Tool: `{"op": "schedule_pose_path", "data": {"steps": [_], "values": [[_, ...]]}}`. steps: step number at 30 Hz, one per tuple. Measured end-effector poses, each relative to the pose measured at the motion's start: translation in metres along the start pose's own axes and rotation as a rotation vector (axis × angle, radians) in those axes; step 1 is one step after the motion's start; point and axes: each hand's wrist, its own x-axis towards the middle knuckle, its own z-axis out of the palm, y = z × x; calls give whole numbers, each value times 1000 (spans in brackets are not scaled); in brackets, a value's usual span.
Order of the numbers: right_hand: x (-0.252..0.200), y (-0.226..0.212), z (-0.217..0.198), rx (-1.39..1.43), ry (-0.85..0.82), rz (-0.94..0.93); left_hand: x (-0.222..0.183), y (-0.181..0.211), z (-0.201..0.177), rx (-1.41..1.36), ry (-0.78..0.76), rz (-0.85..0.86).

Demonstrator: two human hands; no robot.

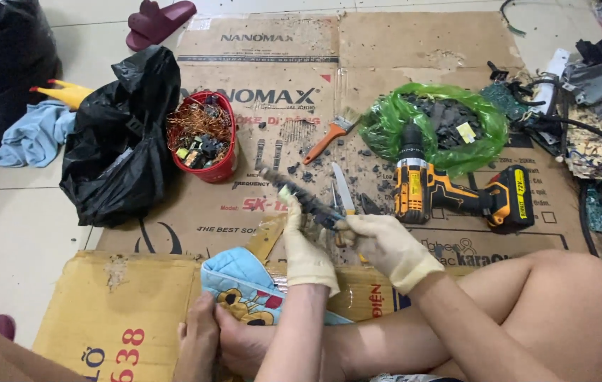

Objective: Removing electronic components from a circuit board using pliers and a screwdriver while sitting on the floor.

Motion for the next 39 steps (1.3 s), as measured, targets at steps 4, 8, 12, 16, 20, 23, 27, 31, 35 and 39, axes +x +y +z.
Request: {"op": "schedule_pose_path", "data": {"steps": [4, 8, 12, 16, 20, 23, 27, 31, 35, 39], "values": [[16, 10, -19, 103, -146, -81, 81, -21, -40, -135, -46, -49], [6, 8, -17, 141, -186, -16, 82, -25, -28, -22, -313, -22], [-10, 1, -13, -227, 48, 1, 163, -39, -44, 451, -295, 375], [1, 7, -50, -1391, 461, -98, 176, -27, -46, 415, -114, 408], [6, 9, -46, -1880, 462, -99, 167, -7, -39, 673, 84, 411], [17, 13, -46, -1867, 379, -32, 156, 7, -38, 774, 123, 424], [28, 17, -60, -1658, 343, -30, 163, 8, -43, 773, 138, 522], [35, 6, -80, -1312, 426, 111, 175, 4, -46, 785, 142, 546], [-11, -21, -36, -1122, 330, 16, 173, 3, -43, 797, 195, 636], [-66, -38, 10, -1167, 241, 75, 153, 8, -35, 877, 255, 720]]}}
